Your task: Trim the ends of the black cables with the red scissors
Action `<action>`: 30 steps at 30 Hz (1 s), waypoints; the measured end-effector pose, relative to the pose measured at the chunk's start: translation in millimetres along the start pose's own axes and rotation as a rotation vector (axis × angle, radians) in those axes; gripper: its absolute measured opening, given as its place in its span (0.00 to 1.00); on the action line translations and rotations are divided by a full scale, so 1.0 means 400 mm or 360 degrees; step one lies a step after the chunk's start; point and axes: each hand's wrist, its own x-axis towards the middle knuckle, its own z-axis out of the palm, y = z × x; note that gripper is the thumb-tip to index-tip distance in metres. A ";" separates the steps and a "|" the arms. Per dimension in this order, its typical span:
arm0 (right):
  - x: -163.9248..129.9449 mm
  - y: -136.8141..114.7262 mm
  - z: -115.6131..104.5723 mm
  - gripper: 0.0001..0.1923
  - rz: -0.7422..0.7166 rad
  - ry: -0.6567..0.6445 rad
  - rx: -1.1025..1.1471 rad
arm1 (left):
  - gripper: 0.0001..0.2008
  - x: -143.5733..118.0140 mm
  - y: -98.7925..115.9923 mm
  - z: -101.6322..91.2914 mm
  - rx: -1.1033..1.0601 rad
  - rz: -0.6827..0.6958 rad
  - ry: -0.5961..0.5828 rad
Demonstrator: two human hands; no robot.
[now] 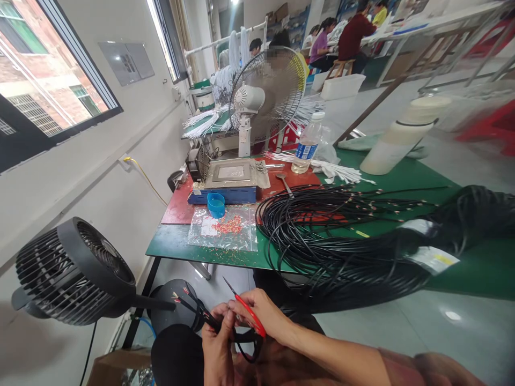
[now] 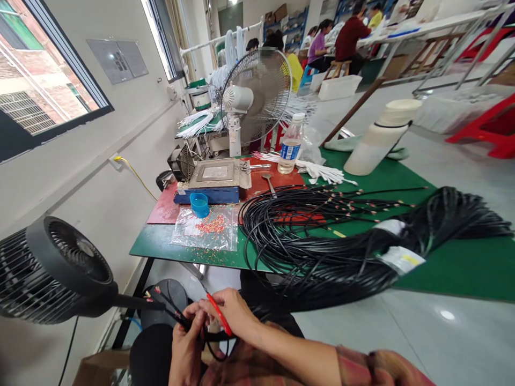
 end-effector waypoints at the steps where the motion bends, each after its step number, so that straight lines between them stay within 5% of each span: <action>1: 0.000 0.000 -0.001 0.25 0.0000 0.0005 -0.0016 | 0.09 0.000 -0.001 0.000 -0.0003 0.0003 0.0001; 11: -0.002 -0.007 0.001 0.27 0.0040 -0.0029 0.0035 | 0.11 0.006 -0.013 -0.011 0.0026 -0.0017 0.0016; 17: -0.008 -0.012 -0.003 0.23 -0.0038 0.0116 -0.0367 | 0.12 0.011 -0.021 -0.013 -0.0082 -0.0035 0.0134; 23: -0.007 -0.001 0.005 0.28 0.0035 -0.0021 0.0139 | 0.09 -0.005 0.002 0.007 0.0015 -0.0003 -0.0026; 30: -0.008 -0.015 -0.009 0.24 0.0045 0.0027 -0.0122 | 0.11 0.008 -0.013 -0.003 -0.0008 0.0022 0.0091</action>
